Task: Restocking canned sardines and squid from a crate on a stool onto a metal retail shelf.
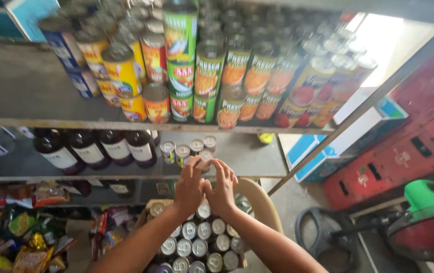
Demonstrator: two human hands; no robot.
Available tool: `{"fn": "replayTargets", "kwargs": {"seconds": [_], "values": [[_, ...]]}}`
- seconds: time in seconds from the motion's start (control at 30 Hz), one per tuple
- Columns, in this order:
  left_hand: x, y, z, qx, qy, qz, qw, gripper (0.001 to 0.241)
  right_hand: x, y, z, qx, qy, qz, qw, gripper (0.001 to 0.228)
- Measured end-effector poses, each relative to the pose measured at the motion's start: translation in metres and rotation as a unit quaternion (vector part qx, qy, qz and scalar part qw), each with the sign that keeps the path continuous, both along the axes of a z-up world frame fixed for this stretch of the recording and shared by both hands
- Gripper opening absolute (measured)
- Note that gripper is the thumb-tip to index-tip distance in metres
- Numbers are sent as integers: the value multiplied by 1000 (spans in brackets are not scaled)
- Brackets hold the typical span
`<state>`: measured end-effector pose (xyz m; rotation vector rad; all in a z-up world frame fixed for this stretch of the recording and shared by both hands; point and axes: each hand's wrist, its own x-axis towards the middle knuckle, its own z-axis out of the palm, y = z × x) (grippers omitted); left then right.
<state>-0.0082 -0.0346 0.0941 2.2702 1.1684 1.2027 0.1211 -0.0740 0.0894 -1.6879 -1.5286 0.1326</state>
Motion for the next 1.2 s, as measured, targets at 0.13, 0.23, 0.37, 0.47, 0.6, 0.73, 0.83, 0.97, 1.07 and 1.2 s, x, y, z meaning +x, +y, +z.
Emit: {"fn": "replayTargets", "kwargs": {"seconds": [0.13, 0.23, 0.37, 0.47, 0.6, 0.73, 0.83, 0.97, 1.07, 1.2], "values": [[-5, -14, 100, 86, -86, -87, 989, 51, 7, -17, 94, 85, 42, 88, 992, 61], [-10, -24, 176, 158, -115, -127, 972, 43, 10, -26, 158, 174, 4, 123, 977, 55], [-18, -27, 261, 272, -93, -196, 938, 34, 14, -36, 243, 311, -81, 174, 931, 49], [-23, -24, 320, 332, -50, -189, 923, 34, 19, -34, 308, 326, -106, 207, 916, 42], [-25, -7, 402, 412, 3, -176, 894, 39, 19, -18, 399, 346, -151, 188, 907, 35], [-19, 29, 467, 471, 68, -120, 871, 56, 22, 27, 465, 412, -269, 106, 864, 39], [-11, 74, 502, 469, 88, -66, 876, 52, 23, 68, 501, 432, -277, 59, 856, 43], [3, 118, 533, 302, 143, 28, 942, 56, 24, 131, 528, 468, -272, -21, 841, 53], [22, 187, 527, 302, 152, 21, 941, 56, 18, 165, 535, 460, -274, -86, 840, 56], [35, 203, 527, 164, 112, 27, 980, 55, 25, 205, 530, 479, -267, -91, 831, 59]]}}
